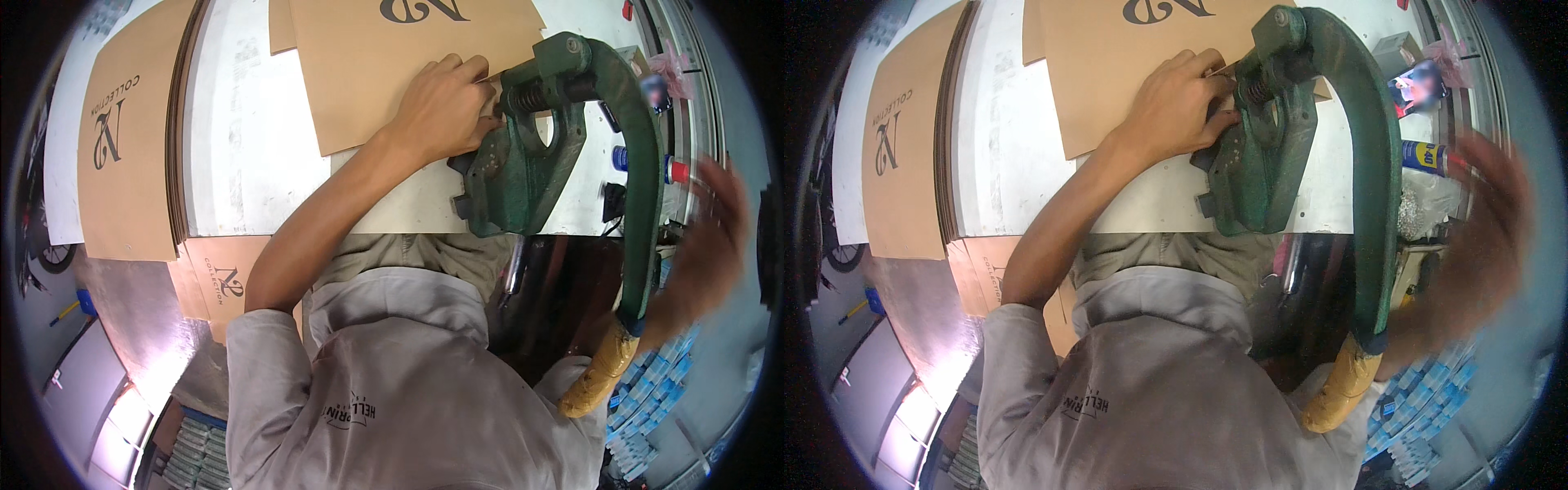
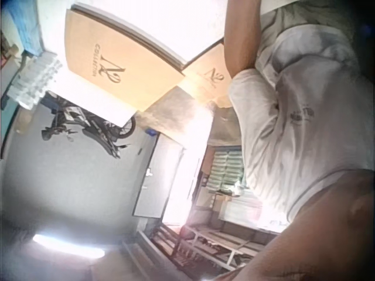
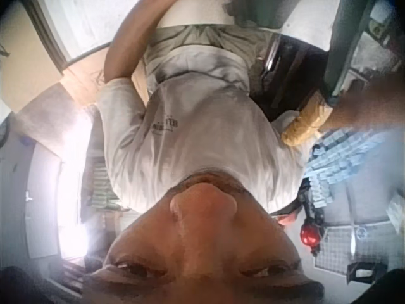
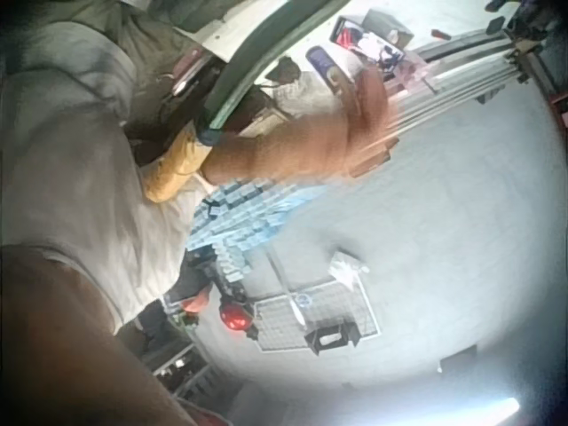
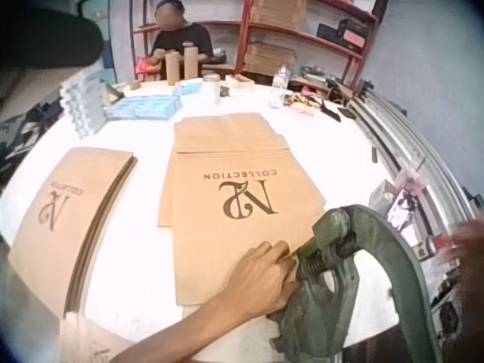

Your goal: The person sits on the floor and uses a manual hole puncher to create holes in a stack of brown cardboard sheets. They repeatedly place each sheet under the puncher, press the handle, and stack the finished pieces. The person also refills the puncher with metal fasteners from a plastic bag.

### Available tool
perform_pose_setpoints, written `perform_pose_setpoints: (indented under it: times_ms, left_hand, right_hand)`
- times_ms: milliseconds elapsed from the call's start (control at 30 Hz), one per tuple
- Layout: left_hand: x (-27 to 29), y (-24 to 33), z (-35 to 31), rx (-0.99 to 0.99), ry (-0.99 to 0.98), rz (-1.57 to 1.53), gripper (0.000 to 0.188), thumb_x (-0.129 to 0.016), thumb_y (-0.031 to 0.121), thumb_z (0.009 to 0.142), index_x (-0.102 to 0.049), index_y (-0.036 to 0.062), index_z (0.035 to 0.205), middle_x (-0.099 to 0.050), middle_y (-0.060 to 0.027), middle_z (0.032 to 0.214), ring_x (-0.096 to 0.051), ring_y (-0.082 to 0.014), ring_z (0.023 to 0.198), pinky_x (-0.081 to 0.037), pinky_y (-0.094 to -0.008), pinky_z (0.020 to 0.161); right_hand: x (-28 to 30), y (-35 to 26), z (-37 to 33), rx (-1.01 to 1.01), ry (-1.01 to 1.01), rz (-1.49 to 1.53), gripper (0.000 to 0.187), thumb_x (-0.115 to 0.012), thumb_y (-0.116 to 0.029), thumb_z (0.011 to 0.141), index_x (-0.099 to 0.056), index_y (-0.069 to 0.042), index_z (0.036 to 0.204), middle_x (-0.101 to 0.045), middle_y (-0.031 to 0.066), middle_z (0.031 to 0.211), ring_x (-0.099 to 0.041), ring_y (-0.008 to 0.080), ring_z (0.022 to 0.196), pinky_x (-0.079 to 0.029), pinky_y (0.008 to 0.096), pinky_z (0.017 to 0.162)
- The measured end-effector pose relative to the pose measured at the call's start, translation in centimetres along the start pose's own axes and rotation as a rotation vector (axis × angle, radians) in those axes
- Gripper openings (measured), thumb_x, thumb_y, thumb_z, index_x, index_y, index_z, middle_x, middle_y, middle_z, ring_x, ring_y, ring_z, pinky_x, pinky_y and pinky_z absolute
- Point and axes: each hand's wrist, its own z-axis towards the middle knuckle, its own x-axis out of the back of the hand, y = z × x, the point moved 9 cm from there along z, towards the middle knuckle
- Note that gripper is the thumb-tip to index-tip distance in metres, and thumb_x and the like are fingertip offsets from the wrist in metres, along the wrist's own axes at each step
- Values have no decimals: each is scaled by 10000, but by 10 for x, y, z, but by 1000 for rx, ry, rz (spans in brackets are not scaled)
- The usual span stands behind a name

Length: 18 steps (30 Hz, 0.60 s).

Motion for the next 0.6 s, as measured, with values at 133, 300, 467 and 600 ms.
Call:
perform_pose_setpoints:
  times_ms: [133, 300, 467, 600]
  left_hand:
    - [-4, 7, 5, 4, -51, 10, 296, -821, 249, 787, -770, 25, 974, -639, -84, 1056, -614, -303, 958, -525, -426, 848]
    - [1, 9, 0, -47, -4, 52, 292, -810, 224, 795, -768, 60, 1033, -632, -83, 1075, -611, -311, 995, -523, -423, 855]
    - [4, -1, -1, -87, -49, 127, 272, -747, 161, 840, -775, 115, 1107, -632, -76, 1192, -597, -299, 1079, -498, -429, 935]
    - [-7, -18, -3, -65, -118, 319, 342, -691, 164, 891, -752, 163, 1228, -591, -86, 1345, -553, -302, 1207, -434, -479, 1073]
  right_hand:
    - [-65, -70, -68, 517, -241, -415, 565, -575, -470, 989, -593, -125, 1437, -571, 159, 1473, -495, 351, 1386, -248, 582, 1165]
    - [-82, -74, -85, 754, -464, -350, 709, -560, -675, 941, -603, -169, 1435, -487, 195, 1557, -339, 436, 1507, -40, 706, 1188]
    - [7, -51, -29, 301, -225, 601, 626, -609, -492, 963, -576, -51, 1406, -585, 250, 1416, -490, 404, 1395, -368, 516, 1177]
    - [-47, 89, 1, -83, -35, -82, 478, -670, -19, 877, -612, -21, 1352, -676, 161, 1257, -674, 232, 1045, -538, 333, 923]
